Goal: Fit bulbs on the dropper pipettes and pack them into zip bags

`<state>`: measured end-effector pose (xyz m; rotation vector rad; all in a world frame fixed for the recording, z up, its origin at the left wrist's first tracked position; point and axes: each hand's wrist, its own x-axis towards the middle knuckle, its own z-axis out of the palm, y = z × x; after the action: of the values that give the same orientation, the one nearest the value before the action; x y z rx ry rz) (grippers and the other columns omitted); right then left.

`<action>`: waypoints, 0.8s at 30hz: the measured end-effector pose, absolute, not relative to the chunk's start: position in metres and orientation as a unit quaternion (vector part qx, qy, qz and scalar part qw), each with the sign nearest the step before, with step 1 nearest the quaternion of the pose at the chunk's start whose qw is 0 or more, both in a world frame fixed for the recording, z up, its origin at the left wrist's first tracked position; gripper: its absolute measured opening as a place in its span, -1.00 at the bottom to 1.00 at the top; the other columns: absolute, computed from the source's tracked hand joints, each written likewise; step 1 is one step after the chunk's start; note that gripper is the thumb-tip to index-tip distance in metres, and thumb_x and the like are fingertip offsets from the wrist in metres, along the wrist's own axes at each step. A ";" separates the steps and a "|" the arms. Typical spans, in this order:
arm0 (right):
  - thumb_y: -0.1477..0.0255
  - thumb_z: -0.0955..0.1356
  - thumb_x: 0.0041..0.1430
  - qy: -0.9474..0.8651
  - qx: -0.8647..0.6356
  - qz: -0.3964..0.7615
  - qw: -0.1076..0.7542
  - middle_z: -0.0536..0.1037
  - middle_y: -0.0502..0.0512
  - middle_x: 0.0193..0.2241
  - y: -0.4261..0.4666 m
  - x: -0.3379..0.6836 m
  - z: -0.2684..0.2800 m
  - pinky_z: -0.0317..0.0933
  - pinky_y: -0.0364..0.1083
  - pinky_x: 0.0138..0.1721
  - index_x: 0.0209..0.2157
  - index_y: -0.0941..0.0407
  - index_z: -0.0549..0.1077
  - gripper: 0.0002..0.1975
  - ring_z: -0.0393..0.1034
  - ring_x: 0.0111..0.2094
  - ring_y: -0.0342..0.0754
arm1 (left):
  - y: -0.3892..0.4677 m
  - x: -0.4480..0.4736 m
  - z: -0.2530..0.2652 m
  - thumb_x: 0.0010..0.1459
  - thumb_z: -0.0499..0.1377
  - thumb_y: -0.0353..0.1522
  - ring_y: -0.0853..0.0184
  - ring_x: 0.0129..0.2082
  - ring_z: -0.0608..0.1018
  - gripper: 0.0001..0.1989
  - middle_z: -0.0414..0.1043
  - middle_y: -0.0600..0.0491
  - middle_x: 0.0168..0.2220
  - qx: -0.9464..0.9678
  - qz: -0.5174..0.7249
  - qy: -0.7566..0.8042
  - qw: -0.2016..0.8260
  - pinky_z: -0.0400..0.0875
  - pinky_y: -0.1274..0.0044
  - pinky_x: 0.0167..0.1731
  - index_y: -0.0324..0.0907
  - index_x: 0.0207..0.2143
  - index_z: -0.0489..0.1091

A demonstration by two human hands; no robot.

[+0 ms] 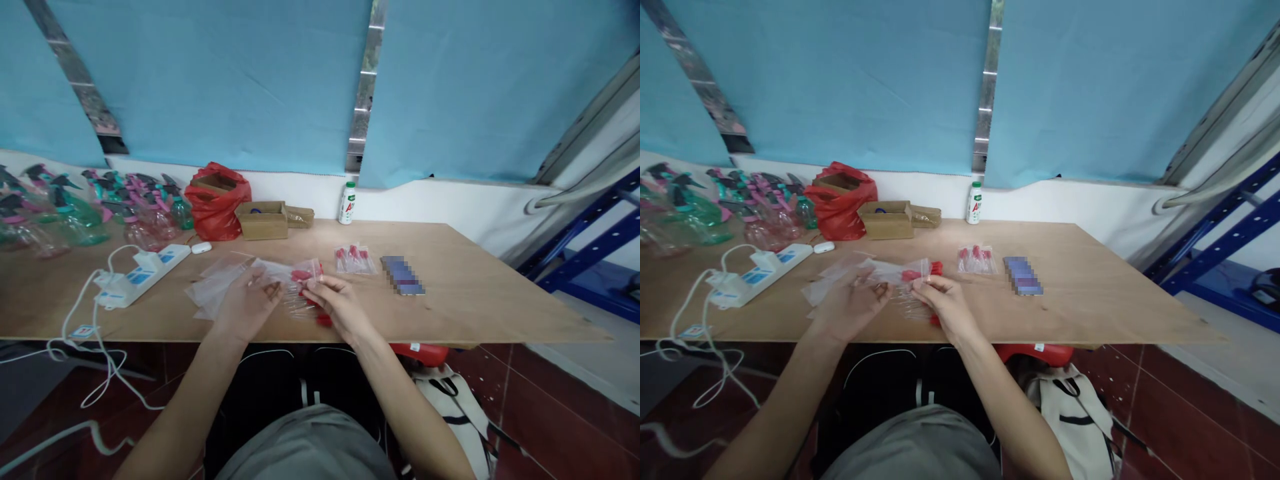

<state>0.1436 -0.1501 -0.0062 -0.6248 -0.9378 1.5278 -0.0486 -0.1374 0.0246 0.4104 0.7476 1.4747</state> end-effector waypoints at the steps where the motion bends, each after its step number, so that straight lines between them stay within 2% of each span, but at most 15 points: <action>1: 0.31 0.65 0.04 -0.399 -0.259 0.643 0.601 0.71 0.05 -0.26 -0.150 0.142 -0.006 0.46 -0.04 0.14 -0.32 0.11 0.68 -0.78 0.63 -0.15 -0.06 | -0.138 -0.044 0.025 0.26 0.29 -0.31 0.30 -0.38 0.59 -0.77 0.44 0.06 -0.46 0.172 0.661 0.302 0.665 0.64 0.40 -0.18 -0.12 -0.44 0.36; 3: 0.31 0.63 0.06 -0.404 -0.250 0.614 0.630 0.70 0.02 -0.27 -0.150 0.138 -0.007 0.44 -0.01 0.16 -0.31 0.07 0.68 -0.81 0.61 -0.14 -0.05 | -0.138 -0.033 0.021 0.33 0.19 -0.14 0.28 -0.29 0.60 -0.69 0.47 0.04 -0.41 0.157 0.700 0.234 0.656 0.62 0.40 -0.12 -0.10 -0.42 0.36; 5: 0.30 0.61 0.10 -0.428 -0.261 0.582 0.641 0.69 0.01 -0.26 -0.150 0.134 -0.008 0.42 0.01 0.15 -0.31 0.03 0.69 -0.85 0.59 -0.15 -0.04 | -0.136 -0.023 0.009 0.37 0.10 -0.08 0.23 -0.17 0.63 -0.64 0.51 -0.01 -0.37 0.145 0.694 0.230 0.666 0.60 0.38 -0.07 -0.10 -0.40 0.40; 8: 0.34 0.58 0.14 -0.518 -0.296 0.533 0.600 0.67 0.05 -0.15 -0.149 0.128 -0.015 0.40 0.02 0.15 -0.35 0.01 0.70 -0.93 0.56 -0.09 0.00 | -0.133 -0.014 -0.011 0.38 0.09 -0.13 0.10 0.07 0.61 -0.70 0.60 -0.09 -0.21 0.170 0.657 0.247 0.692 0.57 0.25 0.04 -0.08 -0.26 0.50; 11: 0.42 0.57 0.10 -0.592 -0.329 0.487 0.550 0.58 0.08 0.08 -0.146 0.127 -0.025 0.39 0.05 0.16 -0.34 -0.02 0.71 -0.94 0.52 0.00 0.04 | -0.130 -0.013 -0.019 0.44 -0.03 -0.13 0.11 0.31 0.48 -0.61 0.57 -0.09 0.14 0.187 0.652 0.197 0.708 0.50 0.23 0.15 -0.03 0.06 0.51; 13: 0.44 0.56 0.10 -0.615 -0.351 0.456 0.539 0.47 0.09 0.22 -0.144 0.129 -0.030 0.39 0.09 0.14 -0.26 -0.06 0.73 -0.85 0.49 0.01 0.05 | -0.128 -0.015 -0.018 0.45 -0.08 -0.15 0.17 0.38 0.42 -0.55 0.48 -0.07 0.28 0.185 0.660 0.165 0.709 0.47 0.26 0.21 -0.03 0.20 0.44; 16: 0.42 0.56 0.11 -0.658 -0.364 0.399 0.524 0.35 0.11 0.31 -0.142 0.137 -0.029 0.36 0.13 0.18 -0.17 -0.09 0.72 -0.77 0.42 0.12 0.11 | -0.122 -0.020 -0.014 0.45 -0.09 -0.18 0.21 0.41 0.39 -0.52 0.43 -0.07 0.34 0.178 0.683 0.132 0.697 0.43 0.25 0.27 -0.02 0.28 0.38; 18: 0.41 0.58 0.10 -0.696 -0.364 0.366 0.500 0.43 0.13 0.21 -0.141 0.147 -0.023 0.30 0.13 0.22 -0.15 -0.09 0.71 -0.76 0.38 0.16 0.13 | -0.118 -0.023 -0.013 0.46 -0.09 -0.18 0.18 0.40 0.41 -0.54 0.43 -0.07 0.34 0.173 0.691 0.127 0.690 0.43 0.19 0.27 0.00 0.26 0.38; 19: 0.40 0.57 0.13 -0.715 -0.363 0.354 0.482 0.50 0.13 0.09 -0.141 0.153 -0.020 0.30 0.11 0.20 -0.13 -0.08 0.70 -0.76 0.41 0.10 0.10 | -0.117 -0.024 -0.012 0.45 -0.08 -0.17 0.17 0.39 0.42 -0.56 0.43 -0.07 0.33 0.170 0.693 0.133 0.688 0.43 0.16 0.26 0.01 0.23 0.40; 21: 0.38 0.52 0.21 -0.741 -0.370 0.330 0.453 0.57 0.07 -0.19 -0.140 0.168 -0.013 0.34 0.03 -0.01 -0.07 -0.05 0.65 -0.77 0.44 -0.21 0.00 | -0.114 -0.025 -0.012 0.45 -0.06 -0.18 0.15 0.36 0.46 -0.60 0.43 -0.06 0.33 0.162 0.692 0.157 0.686 0.46 0.11 0.23 0.04 0.18 0.42; 24: 0.39 0.52 0.23 -0.775 -0.417 0.287 0.379 0.54 -0.02 -0.44 -0.142 0.191 -0.004 0.22 -0.07 -0.22 -0.26 0.02 0.61 -0.94 0.34 -0.42 -0.06 | -0.110 -0.026 -0.016 0.45 -0.08 -0.17 0.17 0.34 0.48 -0.61 0.42 -0.02 0.35 0.132 0.690 0.185 0.687 0.44 0.07 0.23 0.10 0.17 0.41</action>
<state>0.1912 -0.1418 -0.0044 -1.0654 -1.9787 0.7331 -0.0257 -0.1101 -0.0159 0.2959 0.4135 1.5443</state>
